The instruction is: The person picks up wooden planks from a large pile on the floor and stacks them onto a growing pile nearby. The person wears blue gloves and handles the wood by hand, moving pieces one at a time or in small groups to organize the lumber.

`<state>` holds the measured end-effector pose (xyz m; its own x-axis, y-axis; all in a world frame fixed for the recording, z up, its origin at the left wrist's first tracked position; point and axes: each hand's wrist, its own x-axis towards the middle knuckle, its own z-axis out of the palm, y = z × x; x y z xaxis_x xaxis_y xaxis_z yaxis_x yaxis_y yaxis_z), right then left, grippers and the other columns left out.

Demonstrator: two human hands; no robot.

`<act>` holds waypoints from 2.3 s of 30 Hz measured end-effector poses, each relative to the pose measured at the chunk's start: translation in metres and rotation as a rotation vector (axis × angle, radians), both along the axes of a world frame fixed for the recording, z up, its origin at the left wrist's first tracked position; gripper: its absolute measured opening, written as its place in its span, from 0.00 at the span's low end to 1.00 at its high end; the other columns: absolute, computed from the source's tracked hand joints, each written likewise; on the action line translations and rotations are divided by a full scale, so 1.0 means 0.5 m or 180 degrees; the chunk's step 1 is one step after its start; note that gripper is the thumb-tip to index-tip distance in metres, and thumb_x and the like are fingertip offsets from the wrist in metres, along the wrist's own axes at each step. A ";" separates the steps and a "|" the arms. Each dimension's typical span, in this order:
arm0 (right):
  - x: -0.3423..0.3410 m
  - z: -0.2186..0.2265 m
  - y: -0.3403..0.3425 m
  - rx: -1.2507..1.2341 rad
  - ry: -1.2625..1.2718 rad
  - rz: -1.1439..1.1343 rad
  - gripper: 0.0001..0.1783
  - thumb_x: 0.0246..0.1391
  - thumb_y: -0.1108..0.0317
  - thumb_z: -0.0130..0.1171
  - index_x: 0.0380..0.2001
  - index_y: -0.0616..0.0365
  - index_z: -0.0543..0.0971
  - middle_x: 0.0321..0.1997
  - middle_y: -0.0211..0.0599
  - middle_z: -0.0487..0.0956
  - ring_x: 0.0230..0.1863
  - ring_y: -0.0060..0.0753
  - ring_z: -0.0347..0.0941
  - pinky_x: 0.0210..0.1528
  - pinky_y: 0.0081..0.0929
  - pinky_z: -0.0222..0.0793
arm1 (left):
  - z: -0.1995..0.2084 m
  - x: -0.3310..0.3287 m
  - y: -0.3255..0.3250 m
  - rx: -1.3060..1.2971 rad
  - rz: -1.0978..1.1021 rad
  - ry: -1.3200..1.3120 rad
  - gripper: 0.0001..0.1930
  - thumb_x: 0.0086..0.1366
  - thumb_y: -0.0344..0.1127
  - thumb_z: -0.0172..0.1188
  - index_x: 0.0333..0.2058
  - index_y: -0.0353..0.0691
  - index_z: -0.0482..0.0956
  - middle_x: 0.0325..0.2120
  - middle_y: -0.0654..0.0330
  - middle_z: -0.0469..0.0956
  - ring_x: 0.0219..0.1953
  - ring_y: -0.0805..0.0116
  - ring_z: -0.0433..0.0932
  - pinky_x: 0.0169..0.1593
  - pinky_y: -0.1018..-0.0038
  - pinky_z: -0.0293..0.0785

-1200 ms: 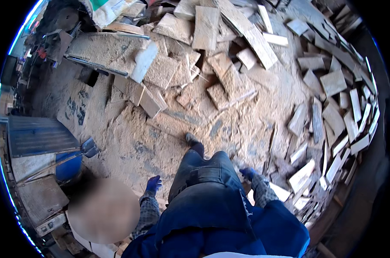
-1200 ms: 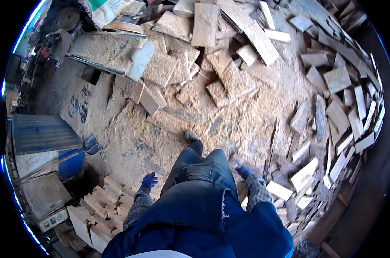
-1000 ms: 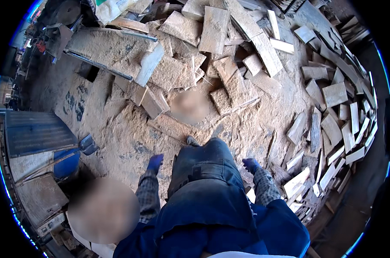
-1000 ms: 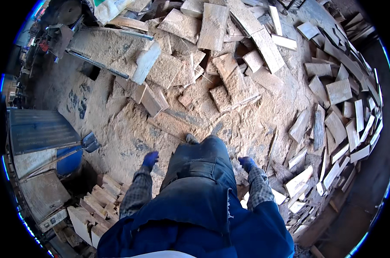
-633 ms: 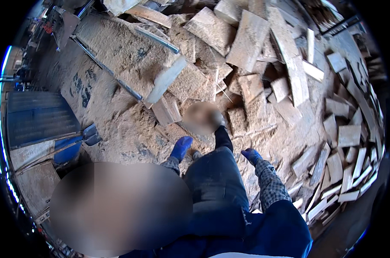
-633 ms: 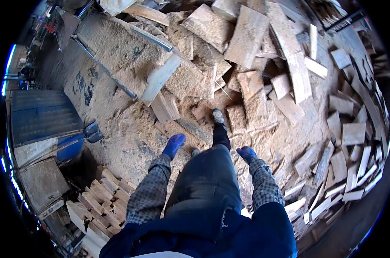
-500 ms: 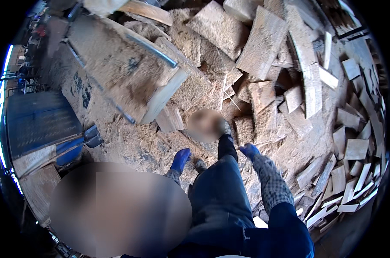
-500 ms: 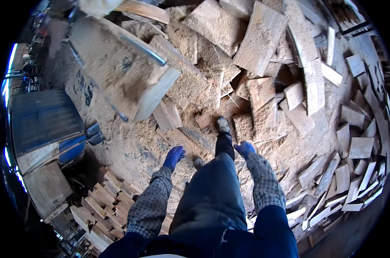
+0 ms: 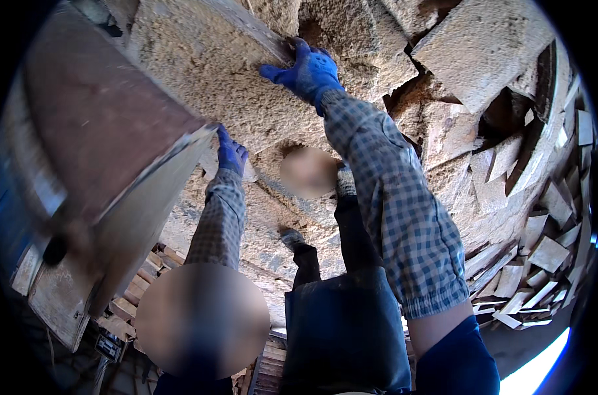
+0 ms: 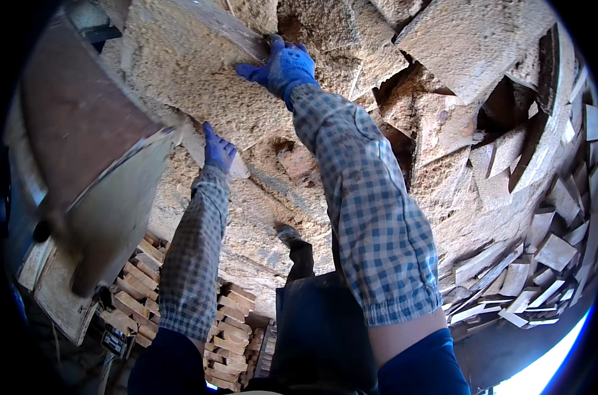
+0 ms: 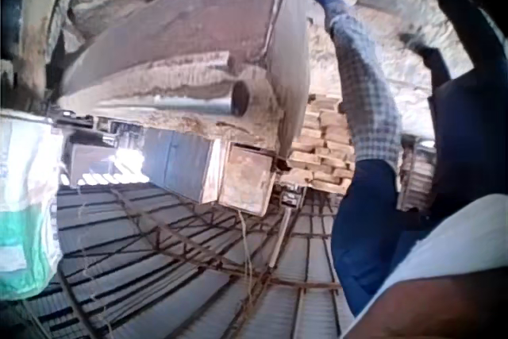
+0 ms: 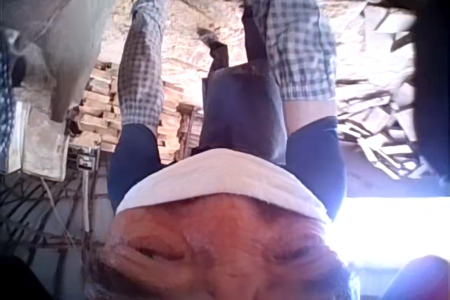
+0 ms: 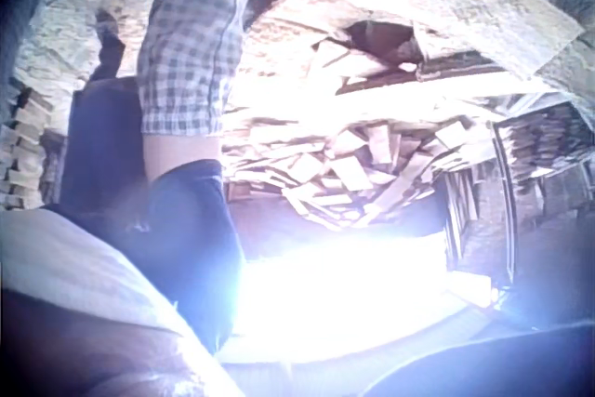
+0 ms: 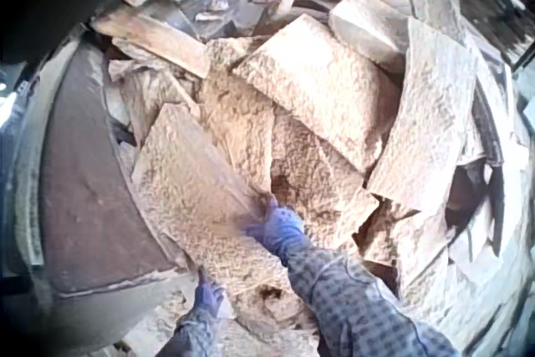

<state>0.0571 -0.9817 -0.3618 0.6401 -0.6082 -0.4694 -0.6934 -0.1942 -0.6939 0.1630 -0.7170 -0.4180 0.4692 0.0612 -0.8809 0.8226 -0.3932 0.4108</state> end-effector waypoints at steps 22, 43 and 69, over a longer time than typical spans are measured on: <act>-0.159 0.278 0.149 0.3094 -0.0373 -0.0593 0.47 0.53 0.64 0.63 0.68 0.60 0.47 0.59 0.45 0.69 0.58 0.31 0.66 0.59 0.25 0.60 | 0.286 -0.343 0.318 -0.1930 0.1383 0.0891 0.30 0.66 0.55 0.49 0.61 0.43 0.63 0.57 0.58 0.69 0.58 0.61 0.68 0.61 0.62 0.65; -0.352 0.654 0.938 0.2413 0.2272 0.0985 0.21 0.60 0.61 0.54 0.52 0.61 0.74 0.49 0.36 0.77 0.48 0.30 0.74 0.52 0.28 0.70 | 0.803 -0.847 0.986 -0.1580 0.2876 0.0922 0.14 0.64 0.46 0.54 0.36 0.41 0.79 0.28 0.59 0.80 0.34 0.68 0.79 0.39 0.73 0.74; 0.083 1.189 2.504 0.2392 -0.0079 0.7120 0.27 0.56 0.51 0.58 0.54 0.54 0.72 0.47 0.33 0.76 0.44 0.27 0.71 0.43 0.29 0.69 | 1.259 -0.822 2.166 -0.0676 0.4584 -0.3465 0.18 0.62 0.47 0.58 0.45 0.42 0.74 0.29 0.61 0.77 0.28 0.70 0.74 0.32 0.75 0.73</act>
<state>0.0985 0.2702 0.2329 -0.1725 0.9686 -0.1789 0.1496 -0.1538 -0.9767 -0.2479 0.3660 0.2114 0.4646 0.8340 -0.2976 -0.2050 0.4282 0.8801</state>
